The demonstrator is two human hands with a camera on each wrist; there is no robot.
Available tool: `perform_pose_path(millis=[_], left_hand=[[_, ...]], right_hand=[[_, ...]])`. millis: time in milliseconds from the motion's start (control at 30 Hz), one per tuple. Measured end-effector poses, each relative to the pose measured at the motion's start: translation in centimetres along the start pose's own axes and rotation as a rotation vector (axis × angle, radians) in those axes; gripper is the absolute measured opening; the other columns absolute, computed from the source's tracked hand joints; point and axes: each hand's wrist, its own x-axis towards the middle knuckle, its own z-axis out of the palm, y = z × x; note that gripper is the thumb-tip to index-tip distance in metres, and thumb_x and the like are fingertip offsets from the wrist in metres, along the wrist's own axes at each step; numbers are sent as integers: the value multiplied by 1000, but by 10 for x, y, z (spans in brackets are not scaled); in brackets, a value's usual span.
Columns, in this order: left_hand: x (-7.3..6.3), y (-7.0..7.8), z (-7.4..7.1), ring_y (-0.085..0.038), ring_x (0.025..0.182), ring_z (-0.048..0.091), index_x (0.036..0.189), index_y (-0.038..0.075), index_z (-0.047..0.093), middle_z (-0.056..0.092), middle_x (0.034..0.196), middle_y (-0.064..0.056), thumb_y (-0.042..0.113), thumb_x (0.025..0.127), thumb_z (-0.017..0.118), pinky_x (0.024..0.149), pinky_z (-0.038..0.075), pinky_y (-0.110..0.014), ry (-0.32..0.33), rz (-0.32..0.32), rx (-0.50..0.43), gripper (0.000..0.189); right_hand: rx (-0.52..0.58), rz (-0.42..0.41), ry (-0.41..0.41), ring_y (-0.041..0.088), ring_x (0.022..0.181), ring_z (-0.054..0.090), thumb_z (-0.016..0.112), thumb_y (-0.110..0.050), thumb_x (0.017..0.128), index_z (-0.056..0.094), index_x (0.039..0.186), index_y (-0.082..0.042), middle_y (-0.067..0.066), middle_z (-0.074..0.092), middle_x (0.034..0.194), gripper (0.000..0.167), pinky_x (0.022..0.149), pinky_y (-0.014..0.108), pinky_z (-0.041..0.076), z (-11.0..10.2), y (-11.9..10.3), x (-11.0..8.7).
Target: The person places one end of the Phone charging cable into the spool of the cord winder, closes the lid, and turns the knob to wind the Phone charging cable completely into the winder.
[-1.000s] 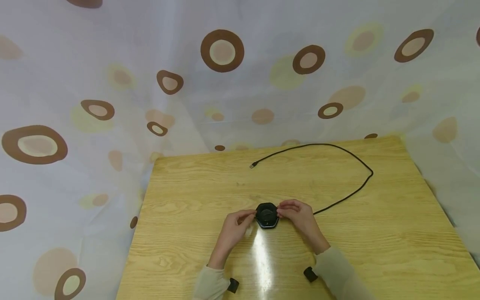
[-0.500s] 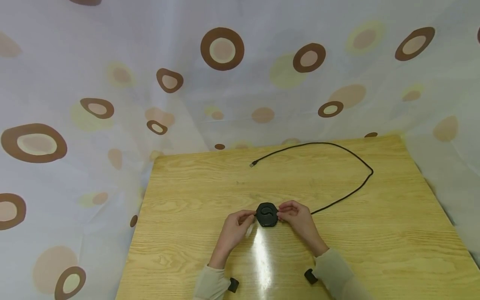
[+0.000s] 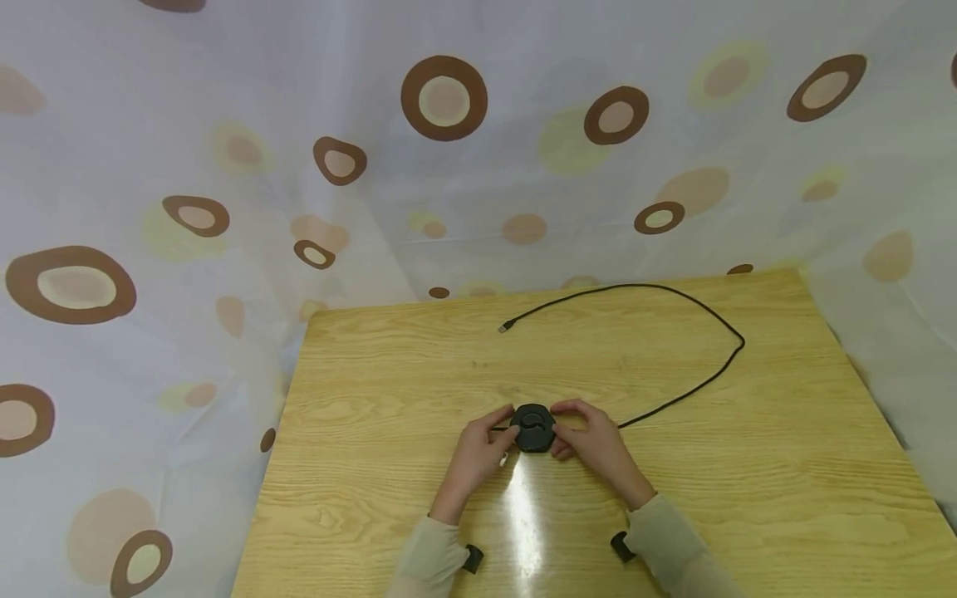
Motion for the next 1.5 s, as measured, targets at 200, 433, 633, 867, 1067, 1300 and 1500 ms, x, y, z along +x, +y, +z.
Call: perform_pose_path(millis=[200, 433, 633, 867, 1067, 1300, 1500], left_hand=[[10, -4, 7, -38, 81, 79, 160, 1, 43, 73, 124, -26, 14, 108, 60, 70, 62, -31, -52, -23, -50, 56], [15, -9, 7, -41, 81, 79, 159, 3, 45, 72, 127, -27, 10, 107, 61, 75, 64, -35, -56, -19, -97, 55], [17, -10, 8, -44, 80, 78, 158, 2, 46, 76, 115, -27, 9, 106, 62, 73, 63, -33, -50, -16, -118, 55], [16, -9, 9, -46, 79, 77, 158, 3, 46, 77, 106, -26, 9, 106, 63, 69, 61, -32, -46, -8, -117, 55], [16, -11, 9, -35, 75, 79, 159, 4, 46, 79, 92, -25, 11, 106, 63, 68, 59, -26, -50, -10, -88, 55], [16, -11, 10, -38, 76, 79, 158, 5, 46, 79, 94, -24, 11, 106, 63, 72, 62, -30, -49, -9, -86, 55], [16, -11, 11, -34, 75, 79, 159, 4, 46, 79, 96, -23, 10, 106, 63, 72, 63, -30, -47, 10, -60, 55]], right_hand=[[8, 25, -114, 38, 87, 80, 61, -12, 108, 42, 158, 1, 33, 43, 161, 55, 78, 43, 67, 5, 6, 1], [-2, 5, -129, 37, 87, 80, 60, -9, 108, 38, 162, 0, 34, 37, 164, 59, 79, 39, 66, 6, 6, 1], [0, -12, -137, 38, 88, 80, 60, -9, 108, 37, 162, 2, 34, 38, 164, 60, 80, 41, 66, 5, 6, 2], [12, -14, -137, 41, 89, 79, 61, -10, 108, 37, 162, 2, 34, 39, 163, 60, 81, 41, 66, 5, 6, 1], [0, -17, -131, 35, 86, 80, 61, -10, 107, 38, 161, 2, 34, 40, 163, 60, 79, 38, 66, 5, 12, 3], [-3, -26, -127, 37, 87, 80, 61, -9, 107, 39, 161, 2, 34, 40, 162, 59, 79, 38, 66, 4, 13, 3], [-8, -38, -133, 40, 88, 79, 61, -7, 107, 37, 161, 4, 35, 39, 162, 60, 79, 39, 66, 3, 12, 3]])
